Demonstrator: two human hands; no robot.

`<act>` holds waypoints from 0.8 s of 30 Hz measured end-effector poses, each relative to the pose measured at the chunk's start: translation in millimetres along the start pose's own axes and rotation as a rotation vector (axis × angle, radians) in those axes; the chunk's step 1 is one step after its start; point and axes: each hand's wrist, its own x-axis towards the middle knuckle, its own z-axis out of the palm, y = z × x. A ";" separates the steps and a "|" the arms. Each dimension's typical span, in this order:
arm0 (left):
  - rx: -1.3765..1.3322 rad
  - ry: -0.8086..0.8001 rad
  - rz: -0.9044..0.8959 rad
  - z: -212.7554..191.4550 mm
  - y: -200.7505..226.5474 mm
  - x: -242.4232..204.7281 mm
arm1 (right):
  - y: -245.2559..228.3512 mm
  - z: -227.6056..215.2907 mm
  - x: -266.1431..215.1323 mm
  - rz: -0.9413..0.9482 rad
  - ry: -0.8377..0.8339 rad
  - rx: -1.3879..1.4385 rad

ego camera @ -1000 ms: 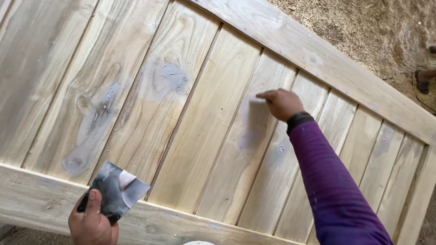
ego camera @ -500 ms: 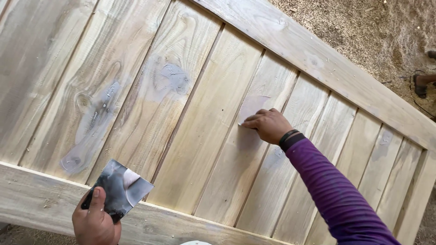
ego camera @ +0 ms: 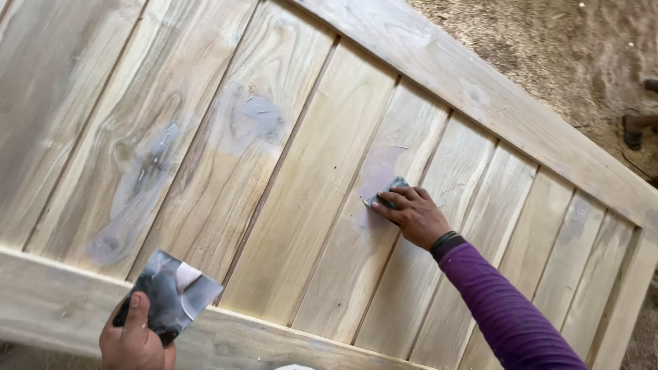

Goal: Sanding a wooden door frame and applying wood filler to imperfections.

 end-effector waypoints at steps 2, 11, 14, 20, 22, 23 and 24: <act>0.034 0.002 -0.042 11.2 0.5 8.5 | 20.7 -9.0 1.9 -0.008 -0.025 -0.003; 0.010 -0.036 0.010 -1.1 -9.1 11.6 | 88.9 -4.3 63.8 0.725 -0.069 0.319; 0.042 -0.013 0.009 -4.0 -8.1 8.4 | 61.6 -12.5 75.9 0.732 -0.090 0.419; -0.106 -0.113 0.040 34.7 7.3 -4.5 | 0.1 -24.6 63.8 0.611 -0.187 0.378; -0.069 -0.114 -0.007 32.0 3.4 -4.4 | -11.9 -11.2 53.8 0.511 -0.124 0.369; -0.069 -0.120 -0.005 33.9 5.5 -4.0 | -18.5 -15.8 50.9 0.515 -0.121 0.367; -0.070 -0.118 -0.028 35.7 8.0 -3.9 | -25.2 -20.7 47.9 0.482 -0.151 0.337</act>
